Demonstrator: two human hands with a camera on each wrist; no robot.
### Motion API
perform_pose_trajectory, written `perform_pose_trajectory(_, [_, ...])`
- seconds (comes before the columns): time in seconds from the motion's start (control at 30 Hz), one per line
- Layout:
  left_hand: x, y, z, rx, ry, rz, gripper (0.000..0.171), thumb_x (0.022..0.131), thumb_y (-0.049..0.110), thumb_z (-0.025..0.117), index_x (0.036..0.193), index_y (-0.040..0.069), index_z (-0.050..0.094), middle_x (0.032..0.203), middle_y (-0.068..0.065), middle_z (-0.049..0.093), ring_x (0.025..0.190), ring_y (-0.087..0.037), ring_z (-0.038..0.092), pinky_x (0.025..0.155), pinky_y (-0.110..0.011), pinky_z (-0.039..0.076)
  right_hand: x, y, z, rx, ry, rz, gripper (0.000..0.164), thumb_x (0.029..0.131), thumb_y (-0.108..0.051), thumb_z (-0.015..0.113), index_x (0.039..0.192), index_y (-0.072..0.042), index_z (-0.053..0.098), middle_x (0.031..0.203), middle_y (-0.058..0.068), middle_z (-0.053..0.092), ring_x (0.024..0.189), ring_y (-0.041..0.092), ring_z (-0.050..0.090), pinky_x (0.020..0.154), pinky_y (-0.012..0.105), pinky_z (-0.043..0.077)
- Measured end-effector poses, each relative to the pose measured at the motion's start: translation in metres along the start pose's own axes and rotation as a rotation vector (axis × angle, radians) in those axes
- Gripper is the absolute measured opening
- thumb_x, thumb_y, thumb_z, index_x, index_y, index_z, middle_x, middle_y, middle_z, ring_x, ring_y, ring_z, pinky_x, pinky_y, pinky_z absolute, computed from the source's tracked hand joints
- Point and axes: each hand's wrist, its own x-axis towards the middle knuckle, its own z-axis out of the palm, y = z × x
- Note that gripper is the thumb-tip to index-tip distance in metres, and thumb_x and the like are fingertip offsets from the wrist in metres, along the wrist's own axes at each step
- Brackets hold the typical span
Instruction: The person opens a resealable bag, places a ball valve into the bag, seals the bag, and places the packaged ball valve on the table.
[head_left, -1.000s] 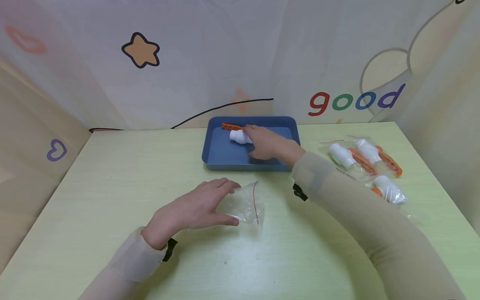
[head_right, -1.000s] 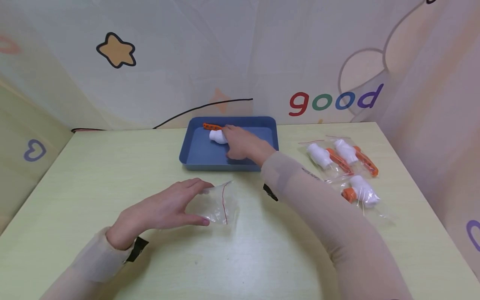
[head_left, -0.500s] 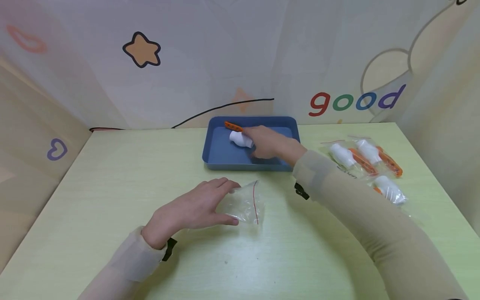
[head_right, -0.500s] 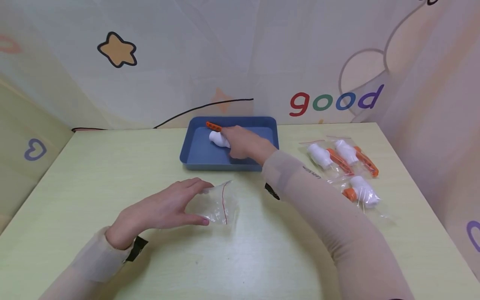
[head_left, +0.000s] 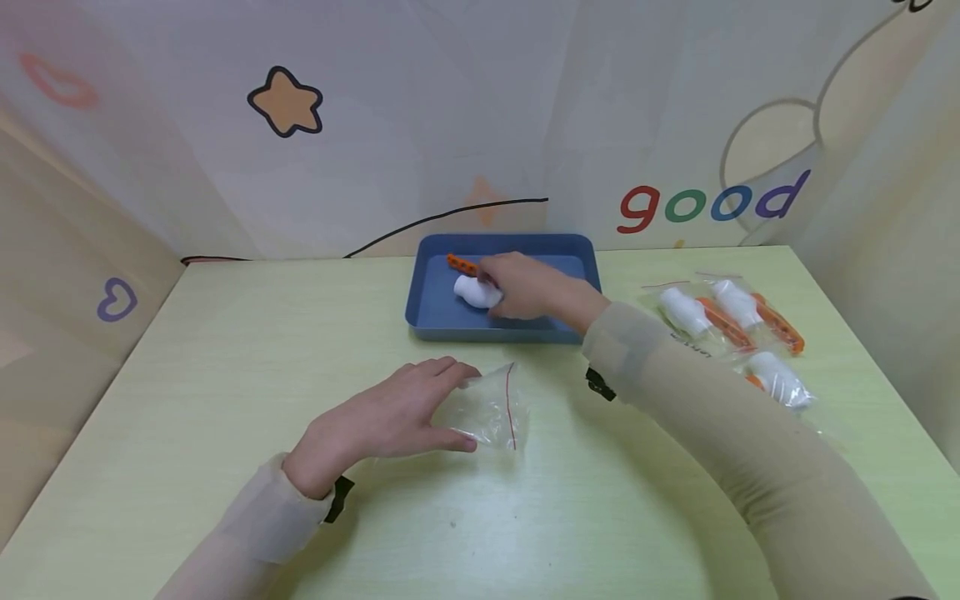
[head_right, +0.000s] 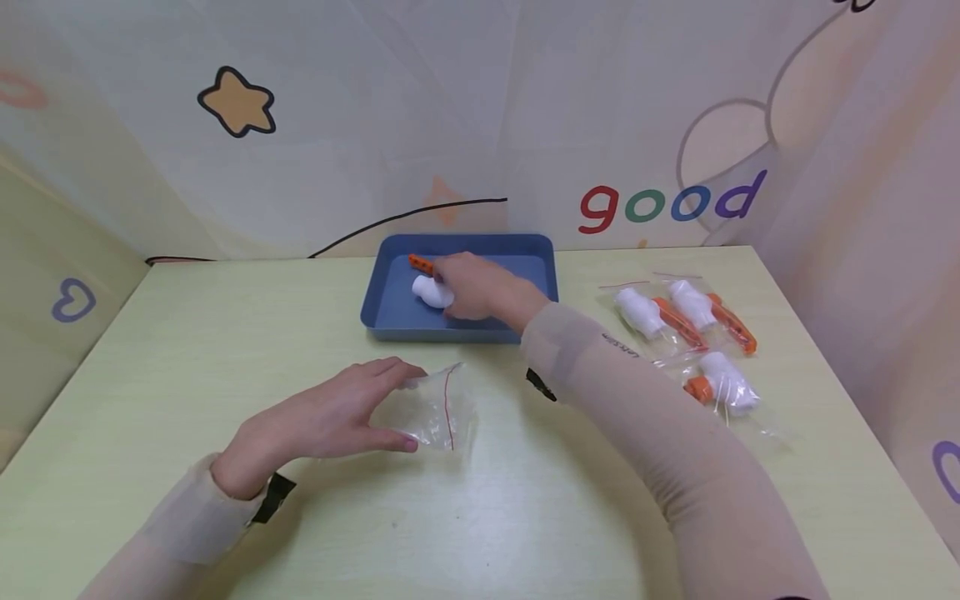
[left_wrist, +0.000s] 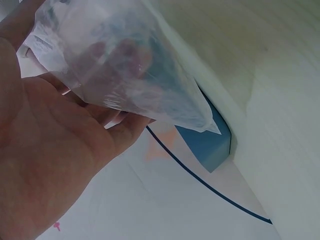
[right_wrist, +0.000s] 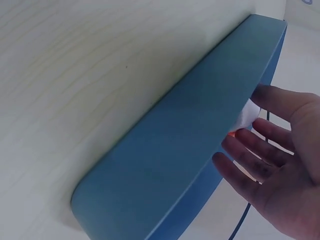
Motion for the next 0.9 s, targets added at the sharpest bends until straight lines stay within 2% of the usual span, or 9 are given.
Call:
perform_pose_trajectory(0.2, [0.0, -0.002, 0.002, 0.003, 0.0, -0.002, 0.076, 0.089, 0.047, 0.08, 0.147, 0.006, 0.05, 0.137, -0.005, 0.057, 0.125, -0.023, 0.053, 0.107, -0.045, 0.041, 0.002, -0.002, 0.004, -0.018, 0.031, -0.002, 0.046, 0.09, -0.019, 0.082, 0.125, -0.003, 0.058, 0.122, 0.012, 0.063, 0.106, 0.026, 0.058, 0.093, 0.04, 0.05])
perform_pose_trajectory(0.5, [-0.001, -0.003, 0.003, 0.01, -0.011, -0.004, 0.076, 0.089, 0.047, 0.079, 0.147, 0.006, 0.05, 0.139, -0.006, 0.056, 0.128, -0.024, 0.052, 0.108, -0.046, 0.04, 0.004, -0.004, 0.012, -0.012, 0.072, 0.051, 0.045, 0.089, -0.016, 0.084, 0.122, -0.003, 0.055, 0.119, 0.015, 0.061, 0.105, 0.029, 0.06, 0.091, 0.041, 0.051])
perform_pose_trajectory(0.77, [-0.001, -0.003, 0.002, 0.017, -0.018, -0.011, 0.076, 0.089, 0.047, 0.08, 0.147, 0.006, 0.05, 0.139, -0.006, 0.056, 0.128, -0.023, 0.052, 0.108, -0.046, 0.04, 0.004, 0.001, 0.017, 0.017, 0.093, 0.042, 0.033, 0.091, 0.003, 0.068, 0.12, 0.001, 0.054, 0.117, 0.019, 0.062, 0.106, 0.032, 0.061, 0.095, 0.044, 0.052])
perform_pose_trajectory(0.9, [-0.001, -0.004, 0.002, 0.017, -0.025, -0.02, 0.076, 0.089, 0.047, 0.08, 0.147, 0.007, 0.05, 0.139, -0.005, 0.056, 0.128, -0.023, 0.052, 0.108, -0.046, 0.04, 0.002, 0.003, 0.016, 0.057, 0.09, 0.05, 0.032, 0.089, 0.005, 0.067, 0.118, 0.002, 0.054, 0.114, 0.019, 0.062, 0.102, 0.032, 0.06, 0.092, 0.044, 0.051])
